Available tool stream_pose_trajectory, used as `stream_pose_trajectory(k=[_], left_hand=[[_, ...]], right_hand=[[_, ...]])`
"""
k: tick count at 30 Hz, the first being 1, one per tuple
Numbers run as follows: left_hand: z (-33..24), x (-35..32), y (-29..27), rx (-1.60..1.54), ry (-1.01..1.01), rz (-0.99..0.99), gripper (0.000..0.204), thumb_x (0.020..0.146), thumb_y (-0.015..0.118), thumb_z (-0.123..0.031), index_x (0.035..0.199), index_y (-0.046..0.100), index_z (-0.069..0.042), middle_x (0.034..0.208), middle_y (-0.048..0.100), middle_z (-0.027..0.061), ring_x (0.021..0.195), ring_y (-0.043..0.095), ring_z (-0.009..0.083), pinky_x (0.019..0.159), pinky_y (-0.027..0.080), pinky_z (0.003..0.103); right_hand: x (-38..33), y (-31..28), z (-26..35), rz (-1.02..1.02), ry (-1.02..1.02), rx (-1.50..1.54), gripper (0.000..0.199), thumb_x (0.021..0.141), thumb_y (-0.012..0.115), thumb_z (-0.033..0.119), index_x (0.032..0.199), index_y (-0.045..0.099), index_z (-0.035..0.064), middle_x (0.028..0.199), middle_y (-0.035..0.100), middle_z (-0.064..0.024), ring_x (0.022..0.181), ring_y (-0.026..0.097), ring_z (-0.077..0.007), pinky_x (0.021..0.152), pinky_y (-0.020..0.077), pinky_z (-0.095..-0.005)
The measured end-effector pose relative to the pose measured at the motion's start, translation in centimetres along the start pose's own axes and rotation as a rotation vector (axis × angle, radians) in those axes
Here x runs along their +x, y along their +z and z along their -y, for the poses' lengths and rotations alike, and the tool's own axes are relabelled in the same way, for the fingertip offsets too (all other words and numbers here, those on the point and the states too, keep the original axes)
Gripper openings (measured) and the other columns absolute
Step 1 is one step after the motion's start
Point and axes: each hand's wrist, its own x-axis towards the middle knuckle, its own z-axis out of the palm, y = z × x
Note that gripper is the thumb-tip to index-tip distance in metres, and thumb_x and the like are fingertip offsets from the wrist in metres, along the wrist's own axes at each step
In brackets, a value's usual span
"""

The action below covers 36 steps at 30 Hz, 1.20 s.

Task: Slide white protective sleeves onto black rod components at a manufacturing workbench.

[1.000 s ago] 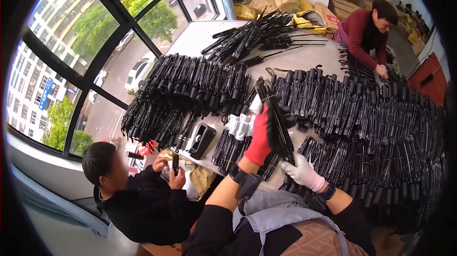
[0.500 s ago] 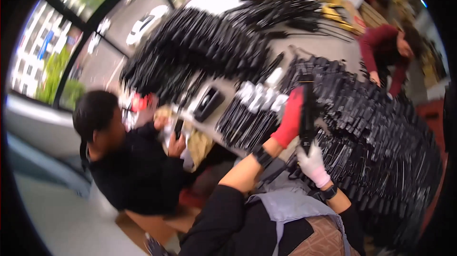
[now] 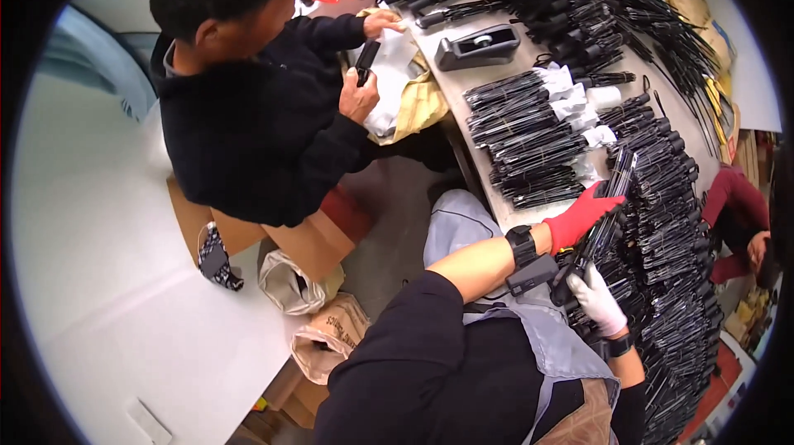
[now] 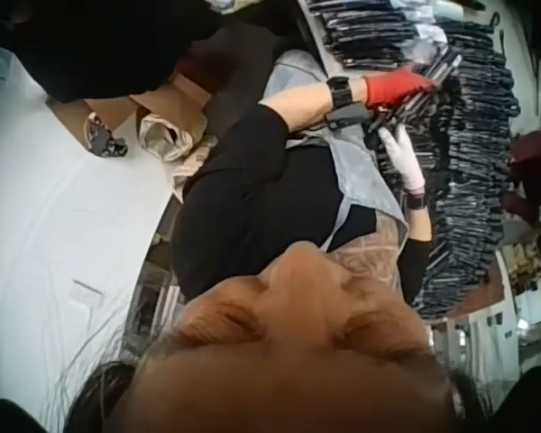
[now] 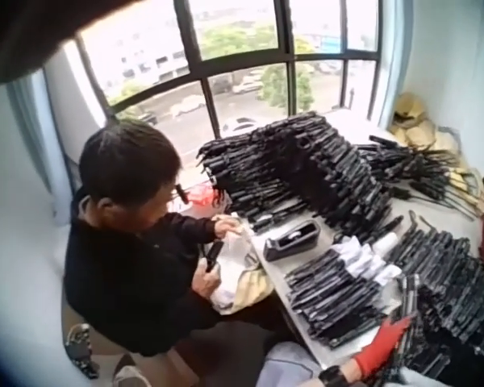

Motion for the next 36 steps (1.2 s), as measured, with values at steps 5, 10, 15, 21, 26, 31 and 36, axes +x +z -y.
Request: stream_pose_trajectory(k=[5, 10, 15, 21, 26, 31, 36], left_hand=[[-0.1, -0.8, -2.1, 0.395, 0.226, -0.145, 0.03, 0.088, 0.067, -0.021, 0.107, 0.05, -0.006, 0.08, 0.058, 0.003, 0.067, 0.06, 0.0133, 0.059, 0.05, 0.027], [1.1, -1.3, 0.5, 0.623, 0.56, 0.053, 0.037, 0.087, 0.066, -0.022, 0.114, 0.048, -0.003, 0.087, 0.059, 0.0031, 0.078, 0.059, 0.0108, 0.065, 0.047, 0.026], [-1.0, -1.8, 1.8, 0.792, 0.769, 0.097, 0.048, 0.083, 0.067, -0.024, 0.122, 0.047, -0.002, 0.091, 0.061, 0.0049, 0.08, 0.058, 0.0112, 0.066, 0.047, 0.028], [-3.8, -1.4, 0.2, 1.446, 0.486, -0.016, 0.059, 0.078, 0.072, -0.028, 0.128, 0.048, -0.008, 0.099, 0.066, 0.0154, 0.088, 0.065, 0.0263, 0.074, 0.05, 0.037], [-7.6, -0.1, 1.9, 2.104, 0.671, 0.179, 0.056, 0.077, 0.075, -0.028, 0.124, 0.052, -0.009, 0.099, 0.066, 0.0203, 0.086, 0.063, 0.0374, 0.072, 0.051, 0.041], [-9.9, -0.1, -0.3, 2.133, 0.505, 0.484, 0.05, 0.079, 0.075, -0.028, 0.12, 0.055, -0.007, 0.092, 0.066, 0.0143, 0.081, 0.064, 0.0309, 0.069, 0.051, 0.038], [-10.9, 0.3, 5.5, 1.017, -0.085, 0.542, 0.048, 0.084, 0.072, -0.033, 0.119, 0.056, -0.004, 0.082, 0.06, 0.0058, 0.073, 0.061, 0.02, 0.068, 0.051, 0.035]], right_hand=[[0.6, -6.8, 4.0, -0.043, -0.377, -0.985, 0.027, 0.086, 0.06, 0.006, 0.113, 0.059, 0.0008, 0.1, 0.064, -0.0173, 0.094, 0.064, -0.0291, 0.081, 0.0504, -0.0344], [5.6, -3.2, 9.8, -0.627, -0.985, -0.683, 0.02, 0.083, 0.061, 0.0, 0.103, 0.058, -0.0025, 0.107, 0.059, -0.017, 0.093, 0.061, -0.0289, 0.077, 0.0498, -0.035], [5.6, -3.5, 10.1, -0.663, -0.939, -0.696, 0.021, 0.082, 0.061, 0.0, 0.103, 0.057, -0.0023, 0.102, 0.057, -0.0162, 0.088, 0.059, -0.0259, 0.074, 0.0485, -0.0348], [3.3, -4.8, 9.8, -0.435, -0.667, -0.104, 0.013, 0.083, 0.06, 0.009, 0.094, 0.059, 0.0026, 0.074, 0.055, -0.0087, 0.064, 0.055, -0.0226, 0.058, 0.0448, -0.0333], [3.8, -3.5, 6.2, -0.639, -0.567, -0.592, 0.015, 0.09, 0.053, 0.019, 0.089, 0.057, 0.0048, 0.059, 0.046, 0.0006, 0.047, 0.046, -0.0087, 0.046, 0.0374, -0.0231], [2.0, -5.7, 6.4, -0.055, -0.194, 0.504, 0.021, 0.093, 0.051, 0.025, 0.095, 0.06, 0.0062, 0.062, 0.052, 0.002, 0.05, 0.049, -0.0065, 0.045, 0.038, -0.0186], [-1.0, -8.2, 4.7, 0.196, -0.853, 1.346, 0.027, 0.096, 0.048, 0.029, 0.104, 0.061, 0.0062, 0.077, 0.061, -0.0024, 0.062, 0.057, -0.0113, 0.049, 0.0451, -0.0211]])
